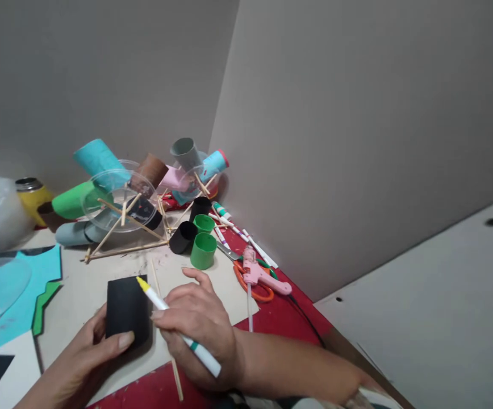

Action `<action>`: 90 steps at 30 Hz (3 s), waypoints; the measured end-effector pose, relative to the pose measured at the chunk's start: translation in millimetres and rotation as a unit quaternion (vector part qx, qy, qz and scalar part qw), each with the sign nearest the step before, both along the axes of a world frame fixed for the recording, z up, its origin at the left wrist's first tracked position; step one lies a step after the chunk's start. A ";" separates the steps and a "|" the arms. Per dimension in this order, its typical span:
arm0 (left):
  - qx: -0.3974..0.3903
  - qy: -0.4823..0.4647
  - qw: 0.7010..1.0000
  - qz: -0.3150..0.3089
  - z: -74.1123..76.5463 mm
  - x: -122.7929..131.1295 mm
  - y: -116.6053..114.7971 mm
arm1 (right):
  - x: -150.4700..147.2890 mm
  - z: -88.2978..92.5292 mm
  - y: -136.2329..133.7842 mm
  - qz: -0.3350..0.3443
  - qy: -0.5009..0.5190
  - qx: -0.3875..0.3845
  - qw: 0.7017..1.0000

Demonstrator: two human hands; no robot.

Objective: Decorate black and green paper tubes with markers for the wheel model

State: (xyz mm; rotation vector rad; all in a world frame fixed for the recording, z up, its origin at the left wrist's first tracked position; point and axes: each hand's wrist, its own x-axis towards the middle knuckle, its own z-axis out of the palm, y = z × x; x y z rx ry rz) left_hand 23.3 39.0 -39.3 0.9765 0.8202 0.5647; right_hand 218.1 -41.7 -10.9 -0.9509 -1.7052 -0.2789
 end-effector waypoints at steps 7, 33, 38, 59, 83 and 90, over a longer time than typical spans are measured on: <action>-0.019 0.009 0.999 0.029 10.3 2.4 -6.7 | 1.2 -3.3 0.4 -0.004 -0.002 0.017 1.000; 0.010 -0.056 0.998 -0.034 -9.1 -2.2 -2.4 | 1.9 -3.3 -7.9 0.063 -0.016 -0.005 0.998; 0.011 -0.059 0.998 -0.028 -5.4 -3.4 -2.5 | 8.8 -3.8 -9.8 0.054 -0.023 -0.027 0.998; 0.014 -0.054 0.998 -0.032 -1.2 -3.9 -1.9 | 29.5 -11.9 -1.7 -0.055 -0.095 -0.124 0.986; 0.051 -0.075 0.993 -0.080 -6.9 -6.3 -4.1 | 2.7 -2.0 -21.2 0.115 -0.043 -0.094 0.988; 0.048 -0.075 0.993 -0.083 -5.9 -6.4 -4.5 | -0.6 -0.7 -18.2 0.119 -0.056 -0.098 0.986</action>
